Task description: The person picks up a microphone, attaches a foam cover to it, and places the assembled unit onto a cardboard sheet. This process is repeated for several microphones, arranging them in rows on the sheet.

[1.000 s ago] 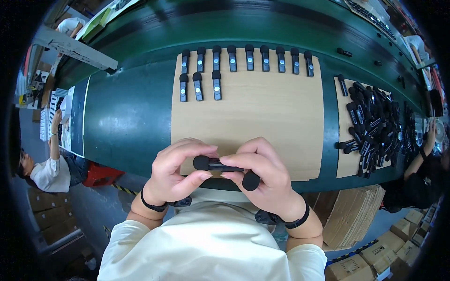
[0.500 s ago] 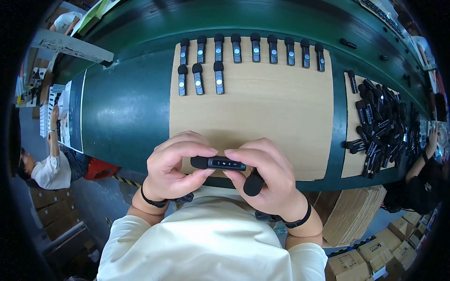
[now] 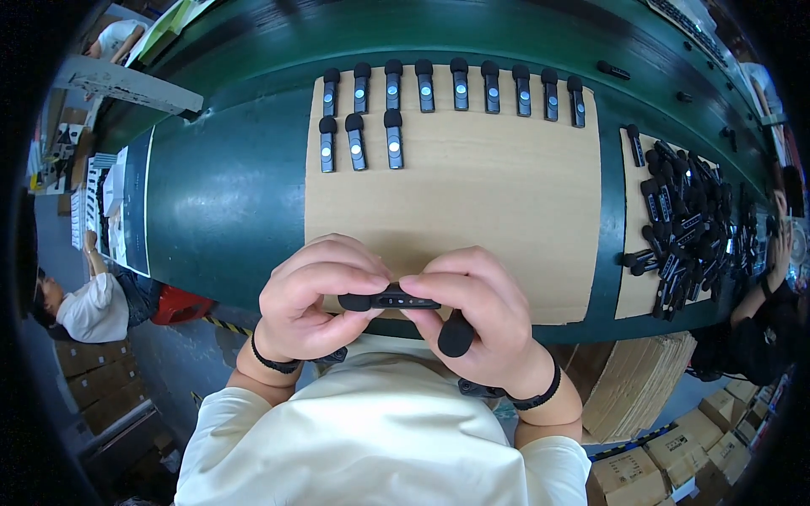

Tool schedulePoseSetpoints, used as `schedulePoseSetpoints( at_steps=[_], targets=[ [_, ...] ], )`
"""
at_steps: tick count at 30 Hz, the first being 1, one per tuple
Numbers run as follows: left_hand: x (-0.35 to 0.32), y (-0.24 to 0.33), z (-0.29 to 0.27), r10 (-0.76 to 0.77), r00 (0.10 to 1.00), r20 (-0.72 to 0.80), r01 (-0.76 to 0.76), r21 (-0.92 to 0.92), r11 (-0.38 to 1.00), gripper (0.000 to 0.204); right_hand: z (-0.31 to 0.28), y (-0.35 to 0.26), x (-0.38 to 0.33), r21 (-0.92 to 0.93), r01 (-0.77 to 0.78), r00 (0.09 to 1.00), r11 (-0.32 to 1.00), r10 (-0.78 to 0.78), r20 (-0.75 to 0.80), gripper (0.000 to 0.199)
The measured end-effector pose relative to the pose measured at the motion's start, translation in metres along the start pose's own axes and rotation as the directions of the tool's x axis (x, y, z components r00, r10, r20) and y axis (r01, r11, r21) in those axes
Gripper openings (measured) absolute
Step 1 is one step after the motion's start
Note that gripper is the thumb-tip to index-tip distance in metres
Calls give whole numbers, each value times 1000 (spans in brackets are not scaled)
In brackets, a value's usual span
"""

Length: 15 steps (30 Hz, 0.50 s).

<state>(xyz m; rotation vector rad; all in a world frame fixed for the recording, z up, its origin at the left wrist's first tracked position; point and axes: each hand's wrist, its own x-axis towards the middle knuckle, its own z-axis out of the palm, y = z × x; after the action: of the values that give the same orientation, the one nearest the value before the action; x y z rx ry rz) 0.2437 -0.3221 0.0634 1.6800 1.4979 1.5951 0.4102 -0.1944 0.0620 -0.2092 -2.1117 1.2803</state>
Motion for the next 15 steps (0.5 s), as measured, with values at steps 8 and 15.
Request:
schedulePoseSetpoints(
  at_steps=[8,15],
  targets=[
    [0,-4,-8,85,996,13,-86,48,995,31,-6,-3,4,272,-346,938,898,323,128,28],
    [-10,-13,-44,-33,999,-25,35,105,994,25,-14,-13,39,-164,-252,946,954,279,168,18]
  ],
)
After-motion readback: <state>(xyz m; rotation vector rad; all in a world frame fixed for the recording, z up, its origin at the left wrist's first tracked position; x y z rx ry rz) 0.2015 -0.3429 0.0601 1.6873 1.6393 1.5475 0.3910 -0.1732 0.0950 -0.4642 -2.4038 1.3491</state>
